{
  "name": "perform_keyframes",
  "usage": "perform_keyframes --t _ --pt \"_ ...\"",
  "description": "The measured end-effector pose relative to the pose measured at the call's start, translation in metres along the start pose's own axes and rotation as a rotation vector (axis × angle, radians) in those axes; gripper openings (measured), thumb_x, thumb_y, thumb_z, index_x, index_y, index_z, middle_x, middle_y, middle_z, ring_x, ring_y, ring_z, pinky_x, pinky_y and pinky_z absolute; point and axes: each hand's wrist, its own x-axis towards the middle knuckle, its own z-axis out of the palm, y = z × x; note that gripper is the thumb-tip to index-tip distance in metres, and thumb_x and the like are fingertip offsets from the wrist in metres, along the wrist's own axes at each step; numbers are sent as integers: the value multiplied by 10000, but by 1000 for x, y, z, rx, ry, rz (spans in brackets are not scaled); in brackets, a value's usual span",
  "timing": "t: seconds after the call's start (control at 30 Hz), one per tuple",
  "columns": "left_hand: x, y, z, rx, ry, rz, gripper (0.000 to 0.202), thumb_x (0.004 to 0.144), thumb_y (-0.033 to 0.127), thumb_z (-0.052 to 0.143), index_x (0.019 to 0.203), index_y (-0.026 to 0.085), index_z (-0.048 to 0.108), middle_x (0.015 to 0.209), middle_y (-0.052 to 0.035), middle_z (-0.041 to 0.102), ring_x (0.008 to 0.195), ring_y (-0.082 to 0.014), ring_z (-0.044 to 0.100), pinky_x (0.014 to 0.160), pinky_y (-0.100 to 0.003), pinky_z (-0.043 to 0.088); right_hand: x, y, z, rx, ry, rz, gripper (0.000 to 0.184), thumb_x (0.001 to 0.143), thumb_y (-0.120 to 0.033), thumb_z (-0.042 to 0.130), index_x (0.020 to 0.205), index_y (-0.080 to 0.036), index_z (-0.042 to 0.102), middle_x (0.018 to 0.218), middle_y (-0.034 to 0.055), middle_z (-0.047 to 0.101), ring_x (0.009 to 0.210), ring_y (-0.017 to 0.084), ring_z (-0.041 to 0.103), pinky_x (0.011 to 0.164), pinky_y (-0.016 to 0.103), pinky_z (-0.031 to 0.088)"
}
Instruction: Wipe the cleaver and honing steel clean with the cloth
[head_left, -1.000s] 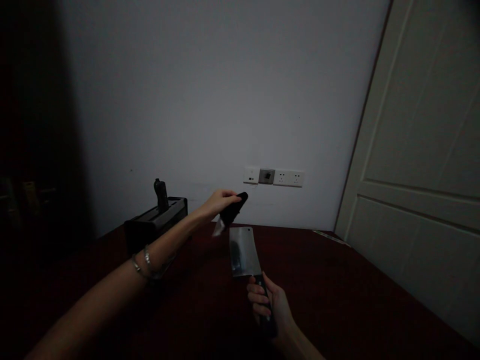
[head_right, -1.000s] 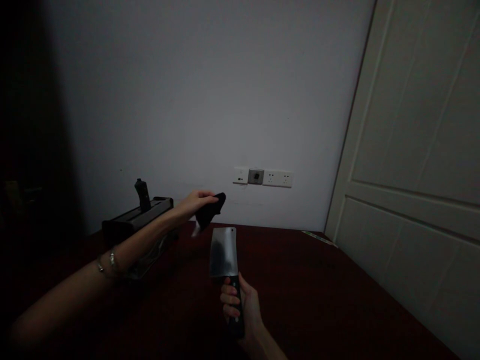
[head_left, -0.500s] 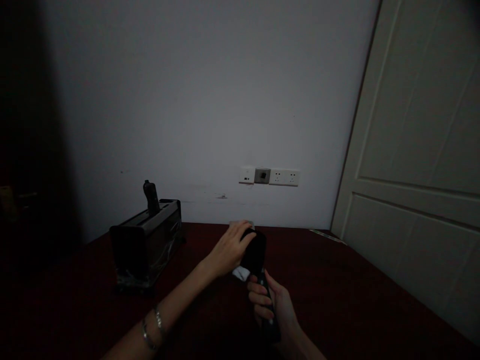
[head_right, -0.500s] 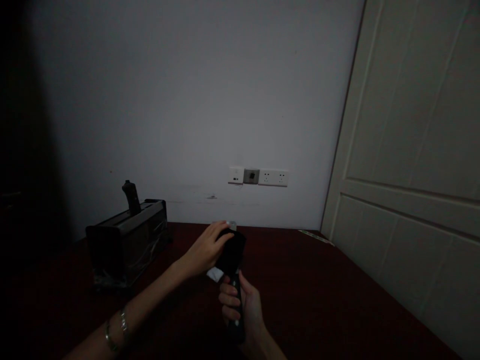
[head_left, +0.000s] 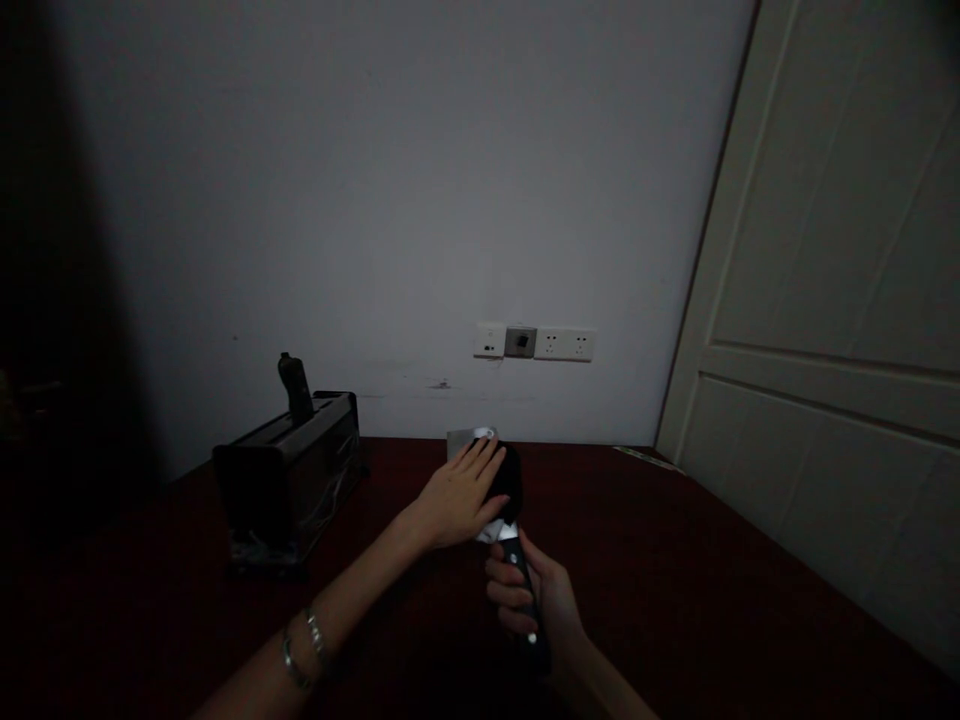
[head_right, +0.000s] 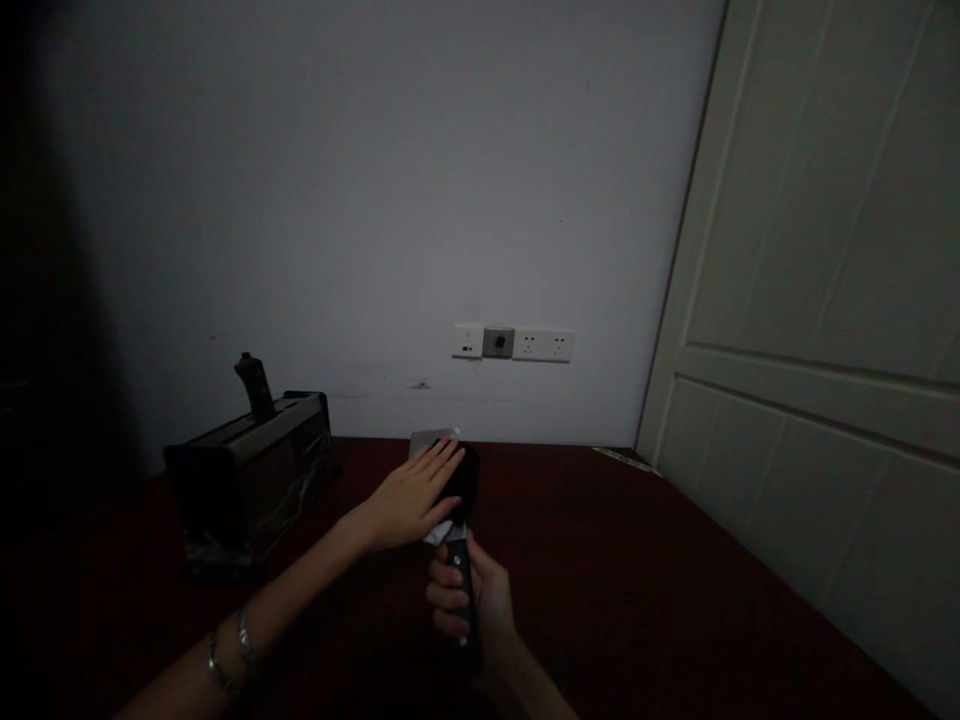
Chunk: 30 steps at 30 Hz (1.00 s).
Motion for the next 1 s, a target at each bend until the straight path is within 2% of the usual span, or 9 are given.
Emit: perform_keyframes --t 0.1,0.3,0.53,0.77,0.87,1.0 --pt "1 -6 0 -3 -8 -35 595 902 434 270 1377 81 205 1447 -156 171 1342 -227 108 1081 -387 166 1 2 -1 -20 -8 38 277 719 -353 641 743 -116 501 496 -89 348 353 12 206 264 114 121" --pt "-3 10 -10 -128 -67 80 633 873 434 356 1398 147 149 1467 -117 102 1347 -223 60 1085 -392 150 1 -5 -5 -54 50 -24 334 675 -388 667 631 -137 450 494 -94 314 359 7 180 275 116 137" --pt "3 -2 -7 -138 -91 -44 658 861 462 372 1397 158 143 1466 -124 101 1350 -227 50 1077 -458 106 3 3 -6 -77 2 11 302 715 -415 629 743 -146 496 497 -94 337 357 24 161 273 124 166" --pt "1 15 -13 -199 -86 60 685 827 423 460 1395 200 148 1477 -91 73 1352 -225 30 1082 -459 105 1 -1 -4 -95 -55 24 361 738 -443 588 592 -141 455 453 -87 329 332 15 158 267 133 166" --pt "6 7 -11 -203 -75 8 674 838 445 434 1397 208 141 1476 -85 89 1352 -226 50 1079 -467 114 0 3 -2 -66 -8 -43 304 724 -415 618 703 -140 489 500 -89 339 355 20 158 273 125 170" --pt "15 -12 2 -154 -62 -128 639 874 469 331 1399 162 133 1465 -122 127 1347 -241 88 1072 -476 121 2 8 -5 -62 2 -28 293 738 -415 607 741 -147 488 506 -90 325 366 28 158 272 124 171"
